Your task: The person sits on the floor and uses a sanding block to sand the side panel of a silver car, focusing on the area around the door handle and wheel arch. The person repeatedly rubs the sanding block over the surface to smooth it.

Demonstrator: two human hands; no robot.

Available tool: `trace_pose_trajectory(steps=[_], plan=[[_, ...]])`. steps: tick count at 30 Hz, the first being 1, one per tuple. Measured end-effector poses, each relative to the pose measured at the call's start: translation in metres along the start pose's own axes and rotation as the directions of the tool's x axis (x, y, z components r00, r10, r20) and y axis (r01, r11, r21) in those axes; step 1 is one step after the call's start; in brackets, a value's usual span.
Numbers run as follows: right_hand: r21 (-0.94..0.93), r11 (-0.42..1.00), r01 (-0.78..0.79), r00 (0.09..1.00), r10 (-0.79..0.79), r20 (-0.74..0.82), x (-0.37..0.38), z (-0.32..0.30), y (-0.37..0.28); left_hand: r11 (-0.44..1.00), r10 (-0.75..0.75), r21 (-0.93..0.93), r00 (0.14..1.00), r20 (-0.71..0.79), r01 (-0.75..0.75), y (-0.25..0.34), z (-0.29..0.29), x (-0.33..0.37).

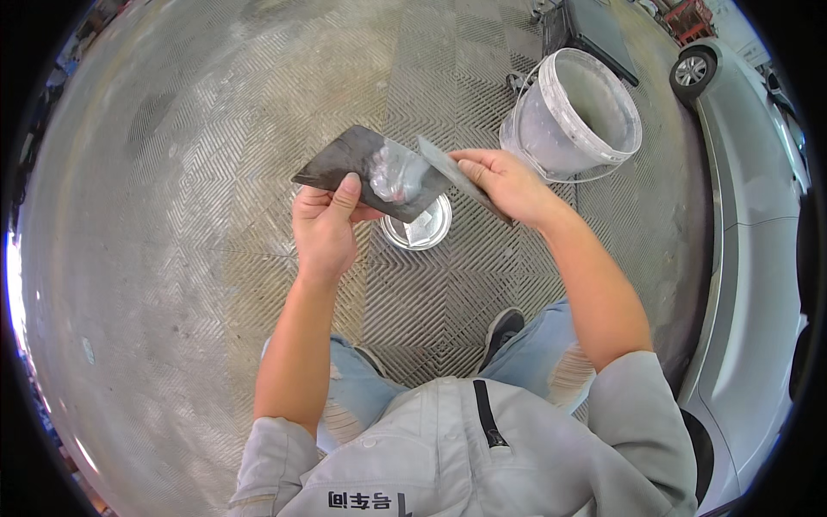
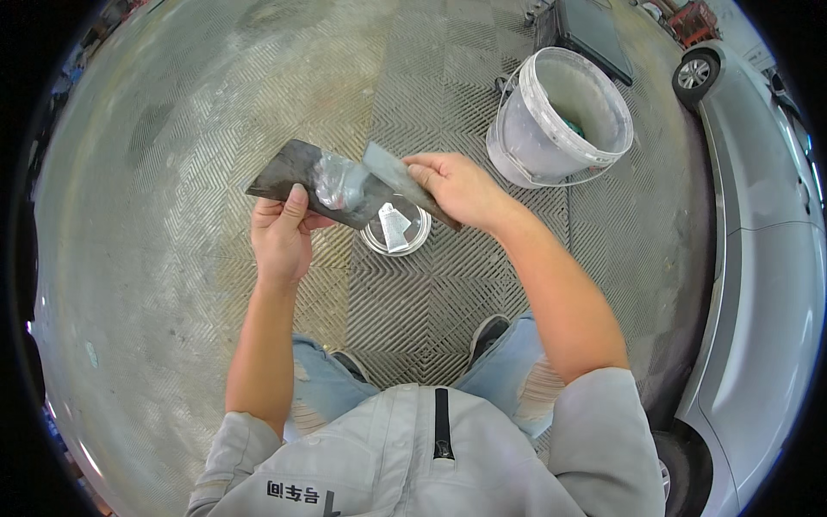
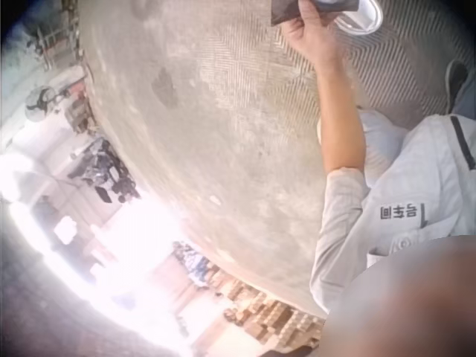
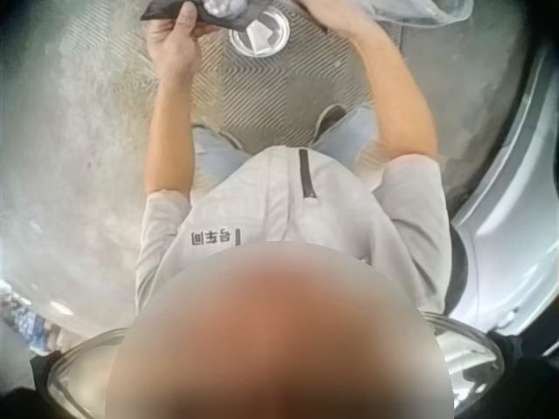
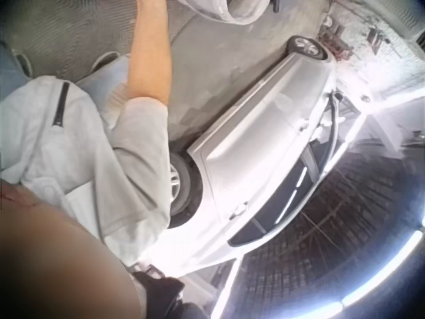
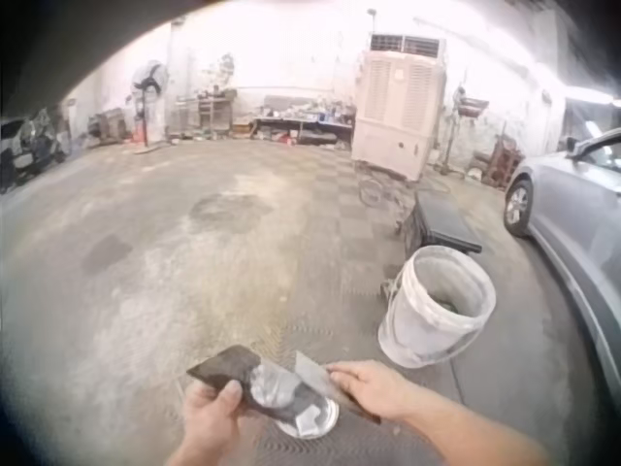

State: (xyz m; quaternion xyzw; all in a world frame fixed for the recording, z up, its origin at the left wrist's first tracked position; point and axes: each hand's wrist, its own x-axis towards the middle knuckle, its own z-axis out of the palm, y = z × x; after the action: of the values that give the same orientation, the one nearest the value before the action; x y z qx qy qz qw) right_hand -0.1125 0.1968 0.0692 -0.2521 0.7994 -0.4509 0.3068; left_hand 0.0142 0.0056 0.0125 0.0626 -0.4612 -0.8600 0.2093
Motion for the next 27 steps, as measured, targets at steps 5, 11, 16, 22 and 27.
trace_pose_trajectory(steps=[5,11,16,22,27], plan=[[-0.044,0.994,0.104,0.938,-0.112,-0.329,0.007,-0.016,0.013,0.998,-0.022,-0.061,1.000,0.003,0.022,0.007,0.001,0.004],[0.385,0.779,0.496,0.810,-0.255,-0.528,0.006,-0.012,0.017,0.972,-0.231,-0.052,0.970,-0.074,0.228,0.008,0.017,0.003],[0.597,0.629,0.498,0.857,-0.462,-0.227,-0.002,-0.002,0.005,0.954,-0.289,-0.080,0.957,0.029,0.290,0.002,0.030,-0.006],[0.476,0.782,0.402,0.834,-0.527,0.162,-0.009,-0.025,-0.002,0.986,-0.125,-0.106,0.992,0.034,0.128,0.007,0.022,-0.007],[-0.118,0.943,0.310,0.949,-0.314,-0.016,-0.010,-0.036,-0.007,0.985,-0.066,-0.160,0.998,-0.012,0.063,0.015,0.015,-0.002]])
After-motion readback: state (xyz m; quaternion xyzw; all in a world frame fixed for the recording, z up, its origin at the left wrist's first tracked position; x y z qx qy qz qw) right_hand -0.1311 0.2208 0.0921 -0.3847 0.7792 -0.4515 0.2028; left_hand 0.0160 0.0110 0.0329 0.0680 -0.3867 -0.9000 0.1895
